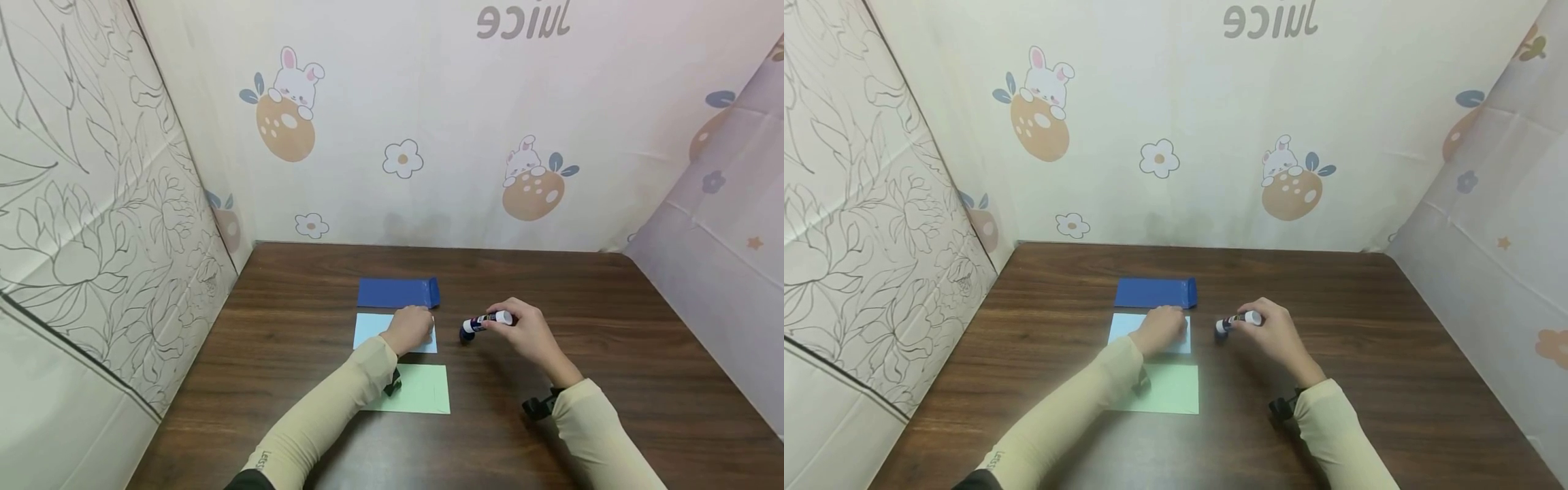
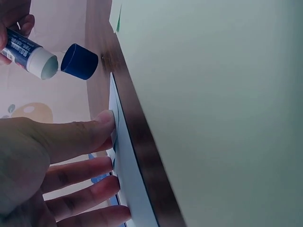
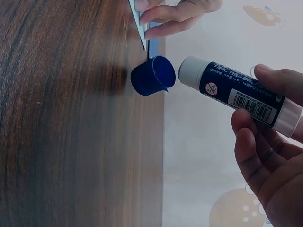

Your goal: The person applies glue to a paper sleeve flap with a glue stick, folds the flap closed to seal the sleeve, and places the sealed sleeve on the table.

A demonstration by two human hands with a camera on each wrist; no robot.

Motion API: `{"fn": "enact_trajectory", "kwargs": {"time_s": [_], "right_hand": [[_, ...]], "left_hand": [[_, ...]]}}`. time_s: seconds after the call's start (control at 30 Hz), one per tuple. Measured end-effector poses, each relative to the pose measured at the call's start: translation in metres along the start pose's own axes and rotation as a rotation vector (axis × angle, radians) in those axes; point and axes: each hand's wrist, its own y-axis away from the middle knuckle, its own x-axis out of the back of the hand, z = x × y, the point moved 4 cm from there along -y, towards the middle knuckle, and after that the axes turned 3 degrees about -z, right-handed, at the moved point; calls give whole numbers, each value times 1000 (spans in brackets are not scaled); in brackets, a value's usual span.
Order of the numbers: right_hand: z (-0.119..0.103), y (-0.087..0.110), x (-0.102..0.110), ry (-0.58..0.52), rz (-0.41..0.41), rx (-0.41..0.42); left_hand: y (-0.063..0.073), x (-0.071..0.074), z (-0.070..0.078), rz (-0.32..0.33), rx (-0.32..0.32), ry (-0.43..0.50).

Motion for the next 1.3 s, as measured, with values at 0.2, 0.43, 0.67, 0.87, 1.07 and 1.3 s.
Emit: {"fn": "enact_trajectory", "kwargs": {"time_s": [0.2,0.43,0.67,0.87,1.07,1.3], "right_hand": [[-1,-1,-1,4,-10,5],[1,-2,-2,4,-10,2],[2,-4,-3,-9,-22,-8],[2,-6,-1,-4,-21,-4],[2,-8,0,2,-16,3],[0,-9,1,2,-5,11]], "left_hand": [[0,0,0,-49,6,-11],[2,1,3,-118,-22,-86],[1,3,3,-69,-24,-43],[1,4,2,-41,-27,-18],[3,4,1,-52,-27,-35],[1,4,1,-55,-32,-37]]}}
